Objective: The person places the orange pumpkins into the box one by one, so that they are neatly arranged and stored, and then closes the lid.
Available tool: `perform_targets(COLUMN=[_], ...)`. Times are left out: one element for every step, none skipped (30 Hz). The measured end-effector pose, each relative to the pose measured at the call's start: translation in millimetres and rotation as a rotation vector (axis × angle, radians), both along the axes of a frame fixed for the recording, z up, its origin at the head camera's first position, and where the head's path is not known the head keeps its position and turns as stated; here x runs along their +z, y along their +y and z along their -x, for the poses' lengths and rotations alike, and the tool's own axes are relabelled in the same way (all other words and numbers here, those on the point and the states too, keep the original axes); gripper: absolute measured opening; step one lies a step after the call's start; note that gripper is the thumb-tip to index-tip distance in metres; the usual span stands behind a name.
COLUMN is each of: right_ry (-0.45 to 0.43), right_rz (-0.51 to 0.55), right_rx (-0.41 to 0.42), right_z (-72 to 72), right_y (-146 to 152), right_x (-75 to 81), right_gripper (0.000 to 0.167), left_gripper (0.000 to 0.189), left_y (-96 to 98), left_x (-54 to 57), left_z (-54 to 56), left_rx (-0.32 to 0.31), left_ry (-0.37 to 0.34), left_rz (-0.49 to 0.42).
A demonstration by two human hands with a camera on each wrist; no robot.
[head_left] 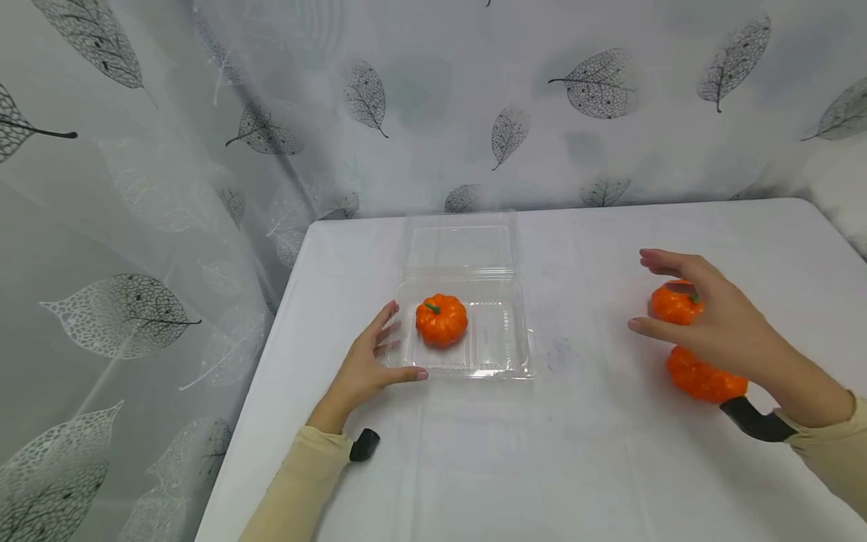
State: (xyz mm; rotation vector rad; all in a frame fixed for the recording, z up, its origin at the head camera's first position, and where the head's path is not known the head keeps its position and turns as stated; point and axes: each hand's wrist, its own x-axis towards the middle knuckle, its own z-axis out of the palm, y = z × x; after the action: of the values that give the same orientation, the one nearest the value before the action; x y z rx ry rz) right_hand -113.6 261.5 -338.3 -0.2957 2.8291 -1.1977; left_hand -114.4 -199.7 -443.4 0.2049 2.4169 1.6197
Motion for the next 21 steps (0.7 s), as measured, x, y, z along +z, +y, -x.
perform_targets(right_ry=[-0.020,-0.035,-0.045,-0.048,-0.048,-0.043,-0.032,-0.021,-0.008,-0.002,-0.001,0.001,0.000,-0.004,-0.009,-0.016,-0.020,-0.022,-0.033,-0.045,-0.058], right_rz=[-0.009,-0.014,-0.021,-0.032,-0.039,-0.051,-0.064,-0.074,-0.082,-0.088,-0.092,-0.096,-0.102,-0.101,-0.102,-0.108,-0.109,-0.112,-0.115,-0.122,-0.136], right_rx=[-0.010,-0.021,-0.026,-0.031,-0.034,-0.037,-0.039,-0.041,-0.040,-0.045,-0.051,-0.057,-0.063,-0.069,-0.074,-0.080,-0.079,-0.076,-0.075,-0.075,-0.075], right_z=[0.6,0.9,1.5,2.0,2.3,2.4,2.3,1.9,1.8,1.3,0.8,0.2,0.0,-0.3,-0.4,-0.5,-0.5,-0.3,-0.3,-0.4,-0.5], right_y=[5.0,9.4,13.4,17.1,20.6,24.0,27.5,31.5,35.5,39.3,43.5,48.4,53.2,58.0,62.7,67.3,71.9,76.2,79.8,83.5,86.4], right_x=[0.5,0.7,0.1,-1.0,-2.2,-3.4,-5.2,-7.0,-9.1,-10.6,-11.9,-13.5,-15.0,-15.9,-16.7,-17.6,-18.6,-19.8,-20.6,-21.8,-23.2], right_gripper=[0.096,0.099,0.101,0.104,0.106,0.107,0.108,0.109,0.109,0.110,0.110,0.110,0.110,0.109,0.109,0.109,0.108,0.108,0.108,0.108,0.108], left_gripper=[0.123,0.123,0.123,0.123,0.123,0.123,0.123,0.123,0.122,0.122,0.122,0.122,0.122,0.122,0.122,0.122,0.122,0.122,0.123,0.123,0.123], left_y=[0.2,0.4,0.6,0.7,0.7,0.8,0.7,0.8,0.8,0.8,1.0,1.2,1.3,1.5,1.6,1.7,1.8,1.8,1.8,1.7,1.6], left_x=[-0.2,-0.4,-0.6,-0.8,-0.8,-0.8,-0.9,-1.1,-1.1,-1.2,-1.3,-1.3,-1.2,-1.1,-0.8,-0.5,-0.1,0.3,0.7,0.9,1.0], left_z=[0.0,0.0,0.0,0.1,0.0,-0.1,-0.2,-0.2,-0.2,-0.2,-0.1,0.0,0.0,0.0,0.0,-0.1,-0.3,-0.5,-0.7,-0.8,-0.9], left_rx=[-0.001,-0.001,-0.002,-0.001,0.000,0.001,0.001,0.002,0.002,0.002,0.002,0.001,0.001,0.001,0.002,0.003,0.004,0.005,0.007,0.009,0.011], left_ry=[0.001,0.001,0.002,0.003,0.004,0.006,0.007,0.006,0.008,0.008,0.008,0.009,0.009,0.010,0.011,0.010,0.010,0.011,0.011,0.011,0.011], left_rz=[-0.001,0.000,0.000,0.000,0.001,0.002,0.002,0.002,0.003,0.004,0.004,0.005,0.007,0.009,0.012,0.014,0.015,0.018,0.020,0.020,0.022])
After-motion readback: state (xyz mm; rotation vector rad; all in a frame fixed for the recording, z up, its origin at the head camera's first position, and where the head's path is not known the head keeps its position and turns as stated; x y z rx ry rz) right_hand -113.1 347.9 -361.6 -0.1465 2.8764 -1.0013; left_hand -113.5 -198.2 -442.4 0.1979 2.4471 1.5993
